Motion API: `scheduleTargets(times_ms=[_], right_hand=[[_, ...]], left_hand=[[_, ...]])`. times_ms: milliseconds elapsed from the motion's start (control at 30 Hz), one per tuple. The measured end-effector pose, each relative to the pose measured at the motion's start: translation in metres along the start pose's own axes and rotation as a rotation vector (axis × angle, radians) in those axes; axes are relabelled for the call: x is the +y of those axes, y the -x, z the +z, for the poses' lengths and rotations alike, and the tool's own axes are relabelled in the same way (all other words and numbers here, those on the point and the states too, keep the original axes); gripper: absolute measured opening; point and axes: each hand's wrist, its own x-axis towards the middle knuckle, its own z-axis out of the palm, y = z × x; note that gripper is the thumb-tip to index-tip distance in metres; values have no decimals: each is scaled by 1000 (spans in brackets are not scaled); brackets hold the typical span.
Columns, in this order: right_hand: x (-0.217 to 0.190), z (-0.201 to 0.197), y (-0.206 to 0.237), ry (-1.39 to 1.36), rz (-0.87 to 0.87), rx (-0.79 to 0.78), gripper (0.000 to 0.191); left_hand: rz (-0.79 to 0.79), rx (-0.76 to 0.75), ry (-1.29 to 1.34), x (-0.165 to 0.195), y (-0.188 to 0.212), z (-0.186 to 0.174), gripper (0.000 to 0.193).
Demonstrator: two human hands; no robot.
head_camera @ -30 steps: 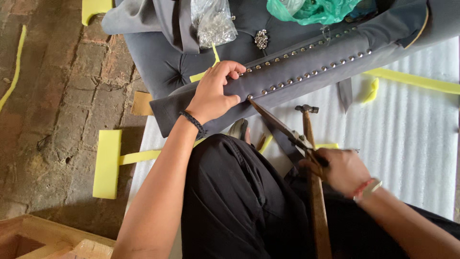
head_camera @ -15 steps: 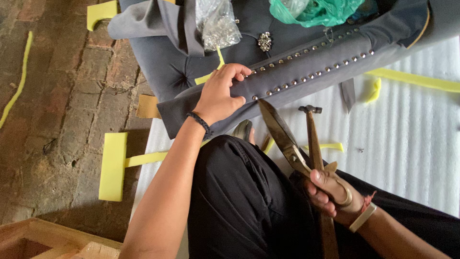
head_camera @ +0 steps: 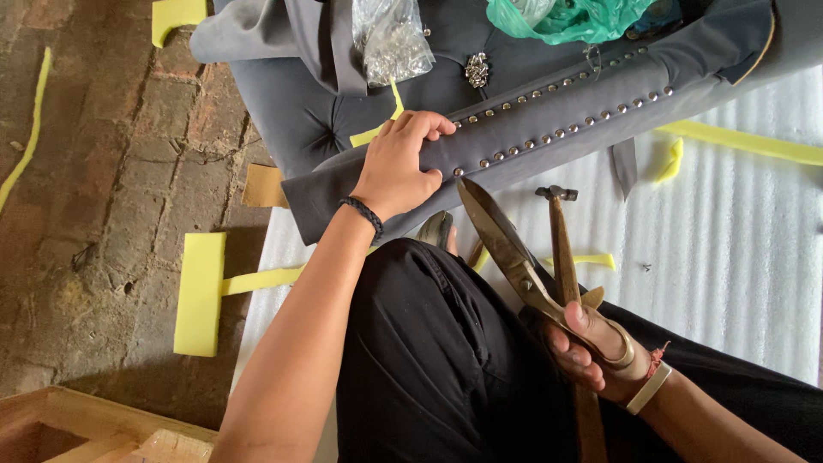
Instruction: The person sits on the floor with a tufted gray sofa arm across their lap and hammers decorative metal tacks along the fabric edge using a wooden-handled hammer, placing each tack by hand. They briefly use pliers to adjust a tack, then cut and tuck excess fabric with scissors and continue hammering tacks along the rail.
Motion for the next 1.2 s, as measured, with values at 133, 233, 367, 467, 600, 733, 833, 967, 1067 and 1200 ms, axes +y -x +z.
scheduleTargets(times_ms=[133, 233, 367, 467, 600, 733, 833, 967, 1067, 1200], right_hand=[[2, -5, -2, -57, 31, 22, 59], [4, -10, -2, -52, 31, 32, 60], [5, -17, -6, -165, 36, -33, 59], [1, -24, -10, -167, 2, -92, 57], [-6, -36, -12, -182, 117, -80, 55], [-12, -46, -10, -198, 81, -176, 54], [-12, -51, -7, -211, 117, -151, 55], [-11, -52, -6, -210, 109, -147, 55], [-10, -48, -11, -235, 77, -182, 53], [-9, -36, -21, -190, 18, -204, 52]], left_hand=[[5, 5, 2, -2, 0, 0, 51], [4, 5, 12, -3, -1, 0, 51], [0, 2, 27, -2, -1, -1, 51], [-11, -3, 25, -1, -1, -1, 51], [-3, 2, 44, -1, -1, -2, 52], [-5, 3, 55, -1, -2, -3, 52], [-6, -4, 70, -2, -2, -2, 52], [57, 17, 83, -5, -2, 0, 53], [57, 21, 74, -8, -2, 1, 53], [40, 10, 87, -10, -5, 2, 54]])
